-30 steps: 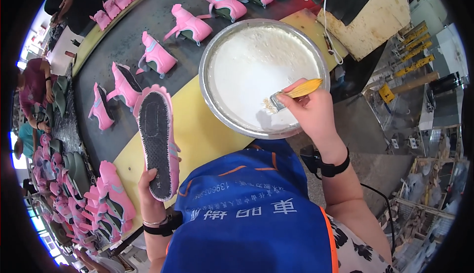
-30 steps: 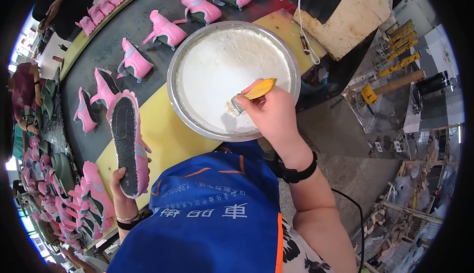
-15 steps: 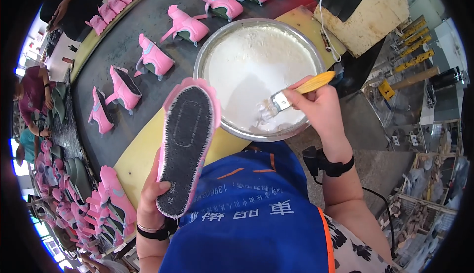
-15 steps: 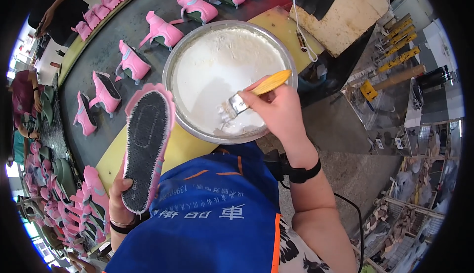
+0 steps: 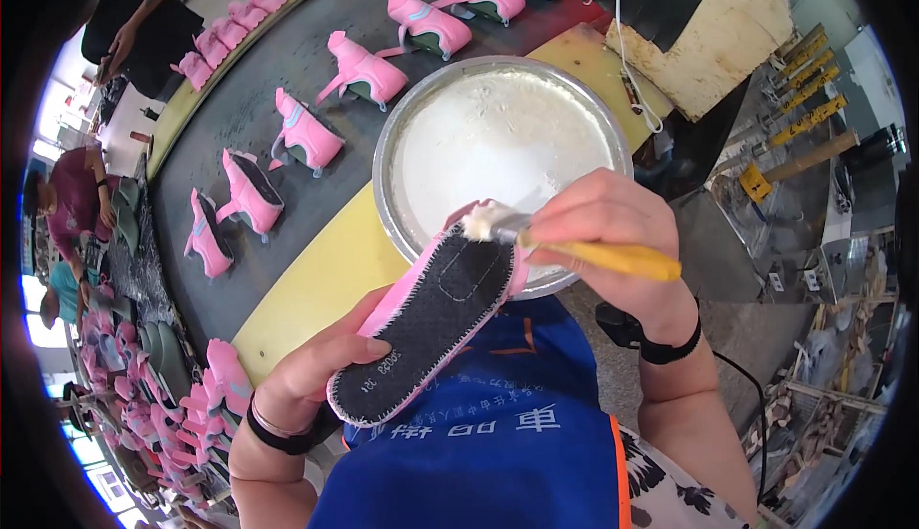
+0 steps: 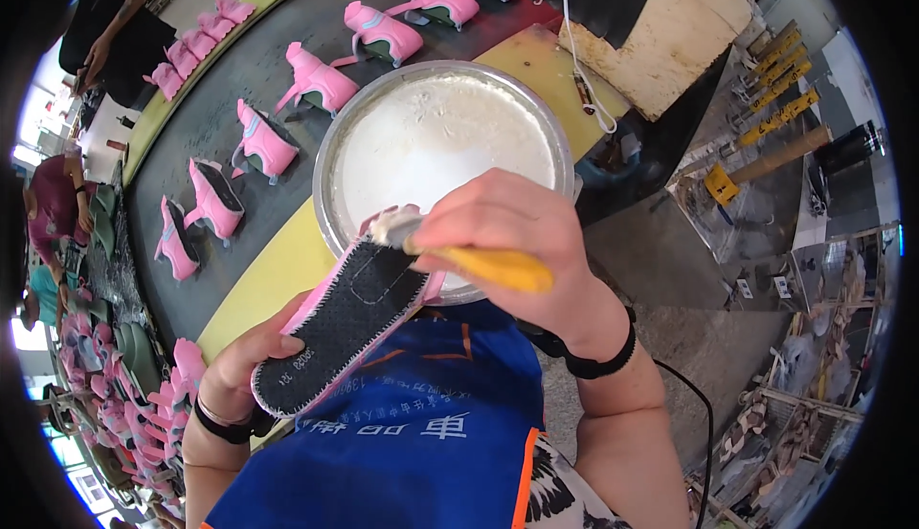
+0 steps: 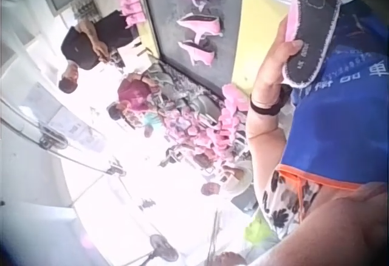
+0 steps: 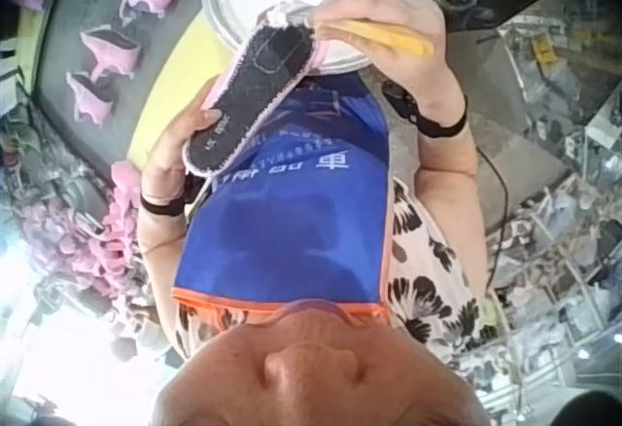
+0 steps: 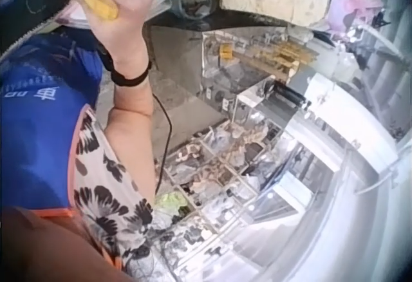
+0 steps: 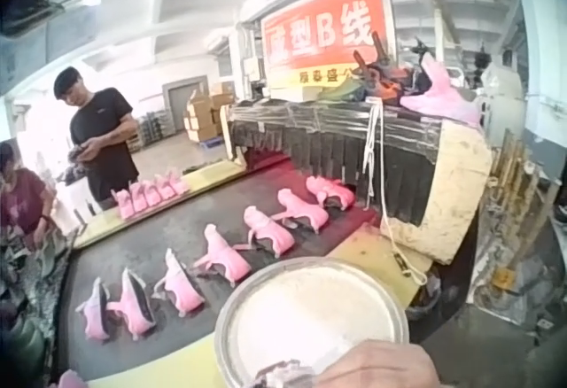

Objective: Applying glue to the bottom of shoe soles with a brush and placing them onto a conveyor belt.

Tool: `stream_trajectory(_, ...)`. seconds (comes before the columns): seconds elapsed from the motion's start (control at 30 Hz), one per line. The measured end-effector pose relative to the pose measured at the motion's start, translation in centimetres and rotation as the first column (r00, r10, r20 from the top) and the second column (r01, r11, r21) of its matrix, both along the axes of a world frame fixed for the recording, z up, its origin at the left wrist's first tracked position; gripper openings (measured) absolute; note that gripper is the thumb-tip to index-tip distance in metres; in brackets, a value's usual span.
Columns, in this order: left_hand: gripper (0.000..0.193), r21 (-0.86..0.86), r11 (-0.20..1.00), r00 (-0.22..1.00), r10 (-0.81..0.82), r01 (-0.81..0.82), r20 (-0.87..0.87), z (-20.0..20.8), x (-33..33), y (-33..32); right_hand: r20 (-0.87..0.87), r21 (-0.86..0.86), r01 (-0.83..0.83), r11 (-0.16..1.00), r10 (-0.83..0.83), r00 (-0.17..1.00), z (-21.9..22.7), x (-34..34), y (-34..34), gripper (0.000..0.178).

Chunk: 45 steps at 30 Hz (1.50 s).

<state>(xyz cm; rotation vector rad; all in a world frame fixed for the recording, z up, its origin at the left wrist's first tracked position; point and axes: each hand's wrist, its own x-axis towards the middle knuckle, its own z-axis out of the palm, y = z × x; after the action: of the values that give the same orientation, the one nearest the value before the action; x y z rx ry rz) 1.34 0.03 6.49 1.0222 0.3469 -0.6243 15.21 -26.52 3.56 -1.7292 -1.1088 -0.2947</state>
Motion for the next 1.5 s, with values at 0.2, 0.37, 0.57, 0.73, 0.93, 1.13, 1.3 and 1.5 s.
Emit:
stream_trajectory(0.2,0.084,0.049,0.998,0.999,-0.038,0.04,-0.031,-0.5,1.3,-0.6,-0.009,-0.034,-0.116,0.993,0.116,0.993,-0.5,0.5,-0.1,0.023)
stream_trajectory(0.37,0.084,0.026,0.999,0.998,-0.045,0.046,-0.041,0.0,1.4,-0.7,-0.115,-0.05,0.125,0.991,-0.13,0.985,-3.2,2.2,-1.1,0.021)
stream_trajectory(0.57,0.085,0.025,1.0,0.996,0.005,-0.003,-0.089,0.2,1.3,-1.1,-0.078,0.067,0.031,0.997,-0.026,0.997,-1.6,0.0,-0.4,0.021)
stream_trajectory(0.73,0.087,0.001,0.998,0.997,-0.06,0.06,-0.041,-1.2,0.7,-0.2,0.001,0.026,0.108,0.994,-0.108,0.994,-3.7,0.6,0.0,0.021)
stream_trajectory(0.93,0.093,0.025,0.999,0.998,0.022,-0.024,0.055,-2.1,-0.3,-0.6,-0.227,0.182,0.256,0.95,-0.212,0.95,-3.8,-0.2,0.2,0.014)
stream_trajectory(1.13,0.095,-0.009,0.997,0.993,0.075,-0.075,0.088,-2.7,-0.6,-1.1,-0.397,0.025,0.353,0.935,-0.315,0.862,-4.3,-0.7,0.8,0.014)
stream_trajectory(1.3,0.103,0.152,0.987,0.974,0.023,-0.059,0.224,-5.0,-1.5,0.0,-0.355,0.172,0.407,0.897,-0.329,0.875,-3.6,-1.0,1.7,0.016)
stream_trajectory(1.5,0.106,0.166,0.969,0.954,0.132,-0.181,0.268,-5.5,-1.9,-0.5,-0.4,0.101,0.459,0.883,-0.386,0.831,-4.0,-1.7,2.0,0.018)
